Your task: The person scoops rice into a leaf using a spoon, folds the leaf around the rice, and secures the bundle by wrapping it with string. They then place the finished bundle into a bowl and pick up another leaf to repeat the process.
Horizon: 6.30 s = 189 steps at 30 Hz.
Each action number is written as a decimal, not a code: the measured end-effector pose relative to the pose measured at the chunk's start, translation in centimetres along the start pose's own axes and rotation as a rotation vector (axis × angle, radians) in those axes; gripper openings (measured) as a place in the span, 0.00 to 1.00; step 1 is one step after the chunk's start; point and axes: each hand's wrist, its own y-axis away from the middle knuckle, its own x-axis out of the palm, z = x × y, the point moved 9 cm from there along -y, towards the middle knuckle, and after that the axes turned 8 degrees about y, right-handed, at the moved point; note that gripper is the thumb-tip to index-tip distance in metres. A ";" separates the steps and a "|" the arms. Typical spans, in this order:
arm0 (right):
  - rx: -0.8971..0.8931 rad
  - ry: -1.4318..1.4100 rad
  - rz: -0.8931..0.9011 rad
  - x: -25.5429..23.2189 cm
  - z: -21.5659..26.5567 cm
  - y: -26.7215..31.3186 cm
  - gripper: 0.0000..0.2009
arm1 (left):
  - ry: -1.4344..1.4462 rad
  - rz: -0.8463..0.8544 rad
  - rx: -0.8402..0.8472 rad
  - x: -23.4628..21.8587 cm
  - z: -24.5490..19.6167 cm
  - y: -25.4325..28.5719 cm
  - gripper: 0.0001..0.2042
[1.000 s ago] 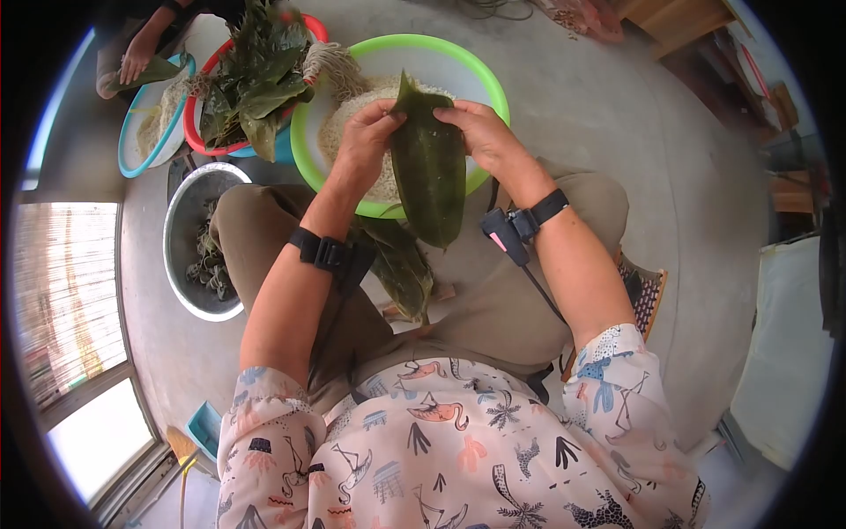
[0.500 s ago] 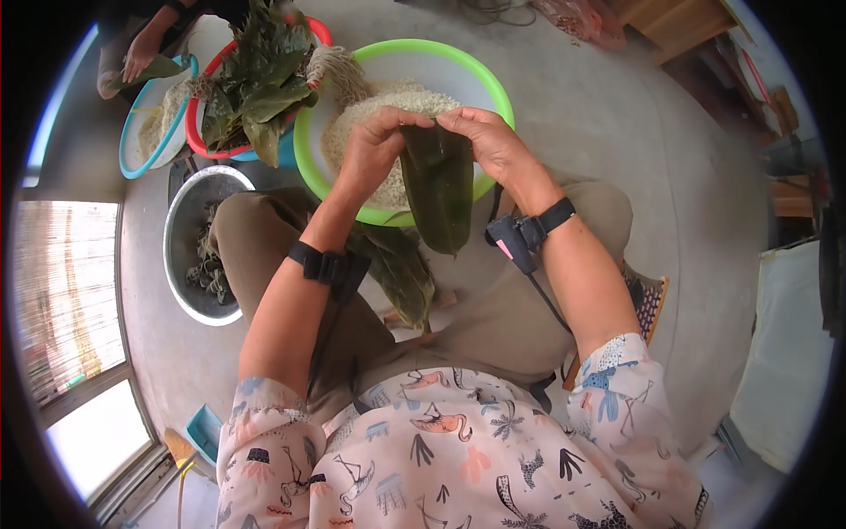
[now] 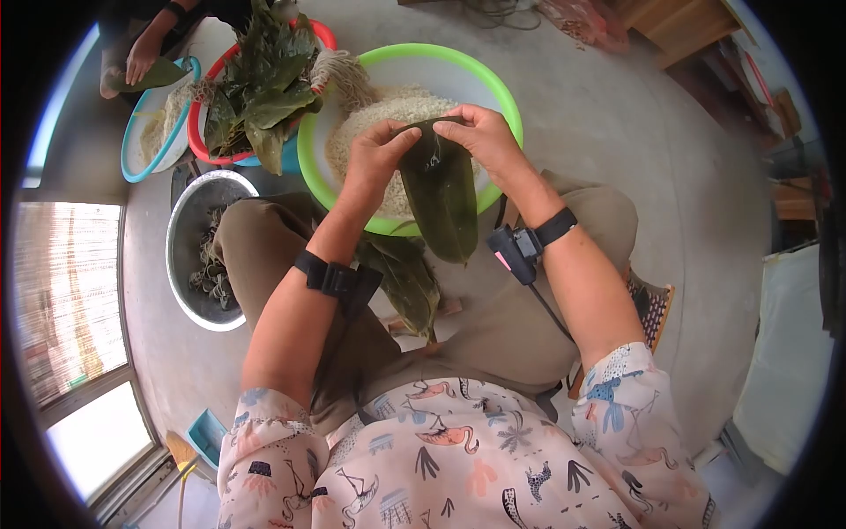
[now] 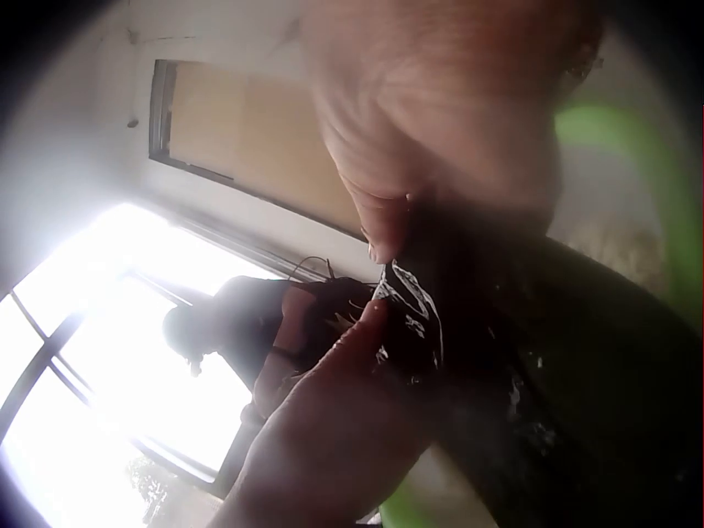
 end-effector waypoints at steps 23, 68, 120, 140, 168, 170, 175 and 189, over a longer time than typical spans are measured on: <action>-0.365 0.399 -0.142 2.8 5.9 1.6 0.11 | -0.385 -0.291 0.368 -1.4 -3.4 0.7 0.07; -0.267 0.501 -0.234 0.6 4.2 0.7 0.22 | 0.393 -0.023 -0.284 0.7 1.1 1.0 0.13; -0.131 0.397 0.033 6.1 2.7 2.7 0.32 | 0.926 0.032 -0.389 -1.3 5.2 -0.4 0.19; -0.121 0.389 0.337 6.4 1.3 3.9 0.12 | 1.048 -0.247 -0.239 -9.1 3.3 -0.7 0.06; -0.079 1.449 0.054 4.9 -3.8 -0.3 0.13 | 1.026 -0.313 -0.223 -12.2 2.8 2.4 0.08; 0.047 1.462 0.132 5.0 -6.4 -1.2 0.11 | 1.015 -0.320 -0.212 -12.1 2.7 2.8 0.08; 0.051 1.410 0.135 5.4 -7.1 -2.0 0.07 | 1.004 -0.324 -0.204 -11.9 2.5 3.5 0.08; -0.083 1.197 -0.245 4.5 -1.7 -2.8 0.08 | 1.004 -0.325 -0.232 -11.1 2.8 4.1 0.09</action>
